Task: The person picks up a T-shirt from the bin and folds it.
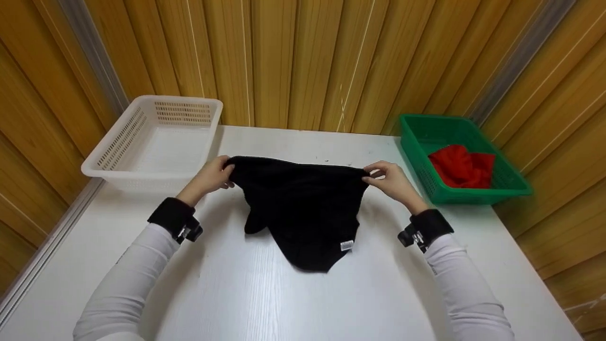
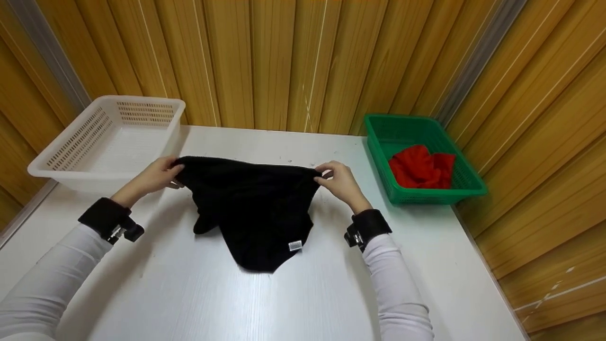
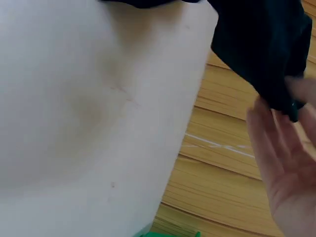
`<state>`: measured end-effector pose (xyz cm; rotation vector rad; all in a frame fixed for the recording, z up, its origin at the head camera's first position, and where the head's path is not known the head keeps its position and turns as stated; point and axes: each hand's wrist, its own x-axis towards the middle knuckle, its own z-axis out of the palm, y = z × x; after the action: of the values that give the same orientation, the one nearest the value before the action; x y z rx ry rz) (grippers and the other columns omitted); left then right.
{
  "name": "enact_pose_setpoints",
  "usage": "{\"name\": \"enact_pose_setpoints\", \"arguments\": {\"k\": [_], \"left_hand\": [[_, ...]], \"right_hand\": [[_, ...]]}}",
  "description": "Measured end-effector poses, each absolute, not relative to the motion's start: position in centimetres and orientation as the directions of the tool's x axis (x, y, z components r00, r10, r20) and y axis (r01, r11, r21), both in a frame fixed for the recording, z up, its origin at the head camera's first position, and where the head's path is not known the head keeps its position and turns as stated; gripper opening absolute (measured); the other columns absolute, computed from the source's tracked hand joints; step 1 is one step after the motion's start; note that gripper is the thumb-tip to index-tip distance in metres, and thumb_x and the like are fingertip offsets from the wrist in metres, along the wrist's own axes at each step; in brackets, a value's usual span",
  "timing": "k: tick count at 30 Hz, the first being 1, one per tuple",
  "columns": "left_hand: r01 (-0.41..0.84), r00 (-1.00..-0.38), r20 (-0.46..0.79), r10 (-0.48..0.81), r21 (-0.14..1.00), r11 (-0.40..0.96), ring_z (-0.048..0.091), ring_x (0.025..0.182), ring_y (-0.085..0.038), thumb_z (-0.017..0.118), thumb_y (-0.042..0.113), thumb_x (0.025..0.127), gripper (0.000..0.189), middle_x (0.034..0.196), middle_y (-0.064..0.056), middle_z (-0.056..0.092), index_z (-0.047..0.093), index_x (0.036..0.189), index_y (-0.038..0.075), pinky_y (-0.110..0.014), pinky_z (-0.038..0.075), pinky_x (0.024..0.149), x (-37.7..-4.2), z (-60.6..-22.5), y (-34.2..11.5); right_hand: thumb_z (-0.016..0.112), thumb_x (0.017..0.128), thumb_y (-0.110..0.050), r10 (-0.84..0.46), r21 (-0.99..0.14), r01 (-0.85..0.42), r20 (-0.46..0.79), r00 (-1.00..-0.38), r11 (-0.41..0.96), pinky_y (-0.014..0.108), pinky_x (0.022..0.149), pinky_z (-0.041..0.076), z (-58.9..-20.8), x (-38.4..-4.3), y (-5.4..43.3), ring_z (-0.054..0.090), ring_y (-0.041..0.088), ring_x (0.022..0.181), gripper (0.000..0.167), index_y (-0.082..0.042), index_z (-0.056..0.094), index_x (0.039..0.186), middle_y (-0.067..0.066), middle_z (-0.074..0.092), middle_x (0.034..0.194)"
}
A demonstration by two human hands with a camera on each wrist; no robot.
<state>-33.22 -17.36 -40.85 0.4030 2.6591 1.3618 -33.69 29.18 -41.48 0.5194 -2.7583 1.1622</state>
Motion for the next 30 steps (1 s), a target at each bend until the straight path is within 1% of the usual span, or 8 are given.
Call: {"name": "enact_pose_setpoints", "arguments": {"k": [2, 6, 9, 13, 16, 19, 23, 30], "left_hand": [[0.169, -0.972, 0.016, 0.234, 0.741, 0.650, 0.072, 0.068, -0.028, 0.041, 0.008, 0.107, 0.034, 0.099, -0.029, 0.069, 0.048, 0.134, -0.013, -0.019, 0.051, 0.061, -33.1, -41.7, -17.3], [0.192, -0.977, 0.049, 0.206, 0.612, 0.767, 0.069, 0.106, -0.048, 0.045, 0.012, 0.107, 0.045, 0.122, -0.038, 0.064, 0.039, 0.146, -0.011, -0.043, 0.058, 0.083, -32.3, -43.4, -16.9], [0.262, -0.965, 0.139, 0.223, 0.498, 0.826, 0.061, 0.121, -0.050, 0.051, 0.017, 0.106, 0.049, 0.137, -0.037, 0.056, 0.042, 0.146, -0.009, -0.058, 0.052, 0.101, -31.3, -43.9, -15.9], [0.412, -0.909, 0.234, 0.344, 0.388, 0.825, 0.053, 0.136, -0.047, 0.057, 0.029, 0.105, 0.053, 0.147, -0.030, 0.053, 0.048, 0.147, -0.002, -0.058, 0.044, 0.115, -29.8, -43.8, -14.1], [0.525, -0.851, 0.201, 0.485, 0.328, 0.785, 0.048, 0.144, -0.043, 0.059, 0.042, 0.103, 0.064, 0.152, -0.023, 0.053, 0.046, 0.152, 0.004, -0.058, 0.036, 0.122, -29.1, -44.0, -12.7], [0.598, -0.801, 0.152, 0.579, 0.257, 0.759, 0.050, 0.143, -0.038, 0.065, 0.052, 0.097, 0.075, 0.152, -0.019, 0.055, 0.045, 0.154, 0.008, -0.059, 0.033, 0.124, -28.6, -44.5, -11.7], [0.641, -0.767, 0.190, 0.613, 0.208, 0.739, 0.065, 0.128, -0.032, 0.075, 0.042, 0.092, 0.069, 0.139, -0.014, 0.067, 0.054, 0.147, 0.006, -0.054, 0.044, 0.117, -28.5, -45.3, -11.1], [0.657, -0.754, 0.231, 0.615, 0.279, 0.700, 0.075, 0.108, -0.031, 0.072, 0.019, 0.095, 0.036, 0.122, -0.013, 0.076, 0.070, 0.128, 0.006, -0.045, 0.062, 0.089, -28.9, -45.0, -12.5]], "right_hand": [[0.069, 0.096, -0.004, -0.243, -0.646, -0.337, 0.234, -0.941, 0.685, 0.033, 0.085, 0.062, -42.1, -33.6, 28.9, 0.074, 0.038, 0.103, 0.025, 0.005, 0.072, 0.119, 0.026, 0.071, 0.121], [0.065, 0.099, -0.007, -0.256, -0.627, -0.345, 0.232, -0.938, 0.698, 0.054, 0.095, 0.059, -43.1, -33.0, 28.3, 0.071, 0.046, 0.109, 0.026, 0.006, 0.071, 0.121, 0.028, 0.071, 0.124], [0.066, 0.099, -0.011, -0.312, -0.616, -0.381, 0.222, -0.924, 0.690, 0.054, 0.096, 0.059, -43.4, -32.2, 27.2, 0.071, 0.043, 0.109, 0.026, 0.005, 0.072, 0.120, 0.026, 0.072, 0.122], [0.071, 0.097, -0.016, -0.437, -0.550, -0.489, 0.234, -0.869, 0.677, 0.053, 0.096, 0.059, -43.3, -30.6, 25.1, 0.070, 0.038, 0.110, 0.028, 0.002, 0.073, 0.119, 0.020, 0.073, 0.118], [0.076, 0.093, -0.025, -0.559, -0.459, -0.589, 0.216, -0.801, 0.666, 0.052, 0.100, 0.056, -43.3, -29.2, 23.4, 0.068, 0.034, 0.115, 0.037, -0.004, 0.072, 0.123, 0.016, 0.072, 0.121], [0.082, 0.088, -0.033, -0.660, -0.342, -0.669, 0.160, -0.734, 0.660, 0.050, 0.101, 0.055, -43.7, -27.9, 21.8, 0.065, 0.031, 0.118, 0.050, -0.010, 0.069, 0.131, 0.012, 0.067, 0.127], [0.084, 0.085, -0.025, -0.717, -0.214, -0.720, 0.108, -0.689, 0.660, 0.046, 0.094, 0.057, -44.6, -27.1, 20.9, 0.064, 0.027, 0.113, 0.051, -0.015, 0.067, 0.132, 0.010, 0.063, 0.127], [0.074, 0.080, 0.006, -0.685, -0.259, -0.682, 0.094, -0.722, 0.684, 0.043, 0.087, 0.059, -44.6, -27.8, 22.3, 0.068, 0.024, 0.100, 0.032, -0.009, 0.073, 0.108, 0.007, 0.067, 0.110]]}}
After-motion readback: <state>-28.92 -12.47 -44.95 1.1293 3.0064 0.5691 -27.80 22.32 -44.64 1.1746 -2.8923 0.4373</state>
